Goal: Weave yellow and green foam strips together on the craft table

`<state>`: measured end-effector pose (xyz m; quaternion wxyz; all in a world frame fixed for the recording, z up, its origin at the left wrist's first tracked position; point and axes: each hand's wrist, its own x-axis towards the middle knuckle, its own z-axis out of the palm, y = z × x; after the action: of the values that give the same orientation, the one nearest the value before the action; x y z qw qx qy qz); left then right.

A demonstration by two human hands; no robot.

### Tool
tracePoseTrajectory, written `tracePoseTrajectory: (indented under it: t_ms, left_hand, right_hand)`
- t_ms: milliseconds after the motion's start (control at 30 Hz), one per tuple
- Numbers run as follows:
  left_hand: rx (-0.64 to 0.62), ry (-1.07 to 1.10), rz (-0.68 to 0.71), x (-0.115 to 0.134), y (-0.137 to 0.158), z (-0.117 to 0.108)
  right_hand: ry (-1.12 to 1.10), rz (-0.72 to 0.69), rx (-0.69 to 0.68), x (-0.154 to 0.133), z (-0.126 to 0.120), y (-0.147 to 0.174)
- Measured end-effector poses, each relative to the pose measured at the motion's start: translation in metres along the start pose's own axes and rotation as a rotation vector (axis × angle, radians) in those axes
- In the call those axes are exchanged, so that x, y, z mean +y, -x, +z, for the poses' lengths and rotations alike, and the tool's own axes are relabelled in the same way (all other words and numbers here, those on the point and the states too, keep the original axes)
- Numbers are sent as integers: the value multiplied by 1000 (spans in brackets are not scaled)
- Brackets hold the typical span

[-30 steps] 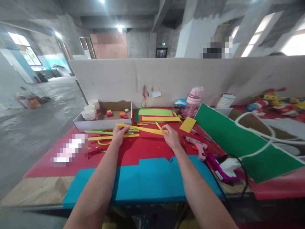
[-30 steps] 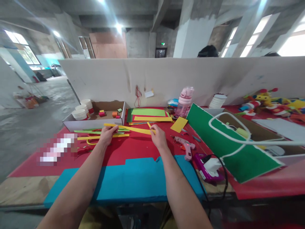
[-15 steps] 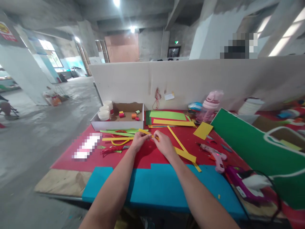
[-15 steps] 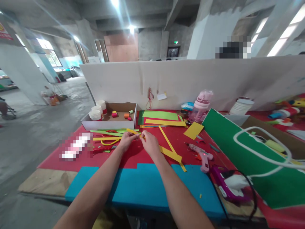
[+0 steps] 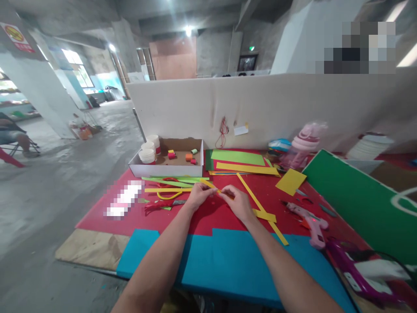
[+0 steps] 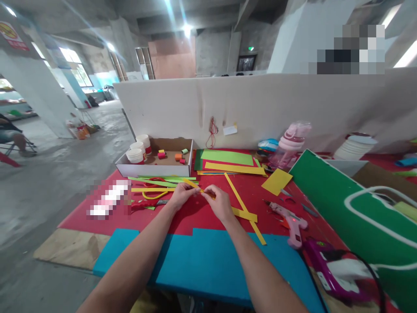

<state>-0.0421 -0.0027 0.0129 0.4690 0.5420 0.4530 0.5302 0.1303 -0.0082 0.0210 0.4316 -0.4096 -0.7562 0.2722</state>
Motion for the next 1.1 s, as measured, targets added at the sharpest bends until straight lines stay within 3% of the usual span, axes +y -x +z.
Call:
tracePoseTrajectory:
  t_ms: [367, 667, 1100]
  left_hand:
    - [-45, -61, -25, -6, 2, 4]
    - [62, -28, -25, 5, 6, 5]
    - [53, -33, -9, -2, 2, 1]
  right_hand:
    - [38, 25, 27, -4, -1, 3]
    - [10, 68, 4, 5, -6, 2]
    - [-39, 114, -38, 11, -8, 0]
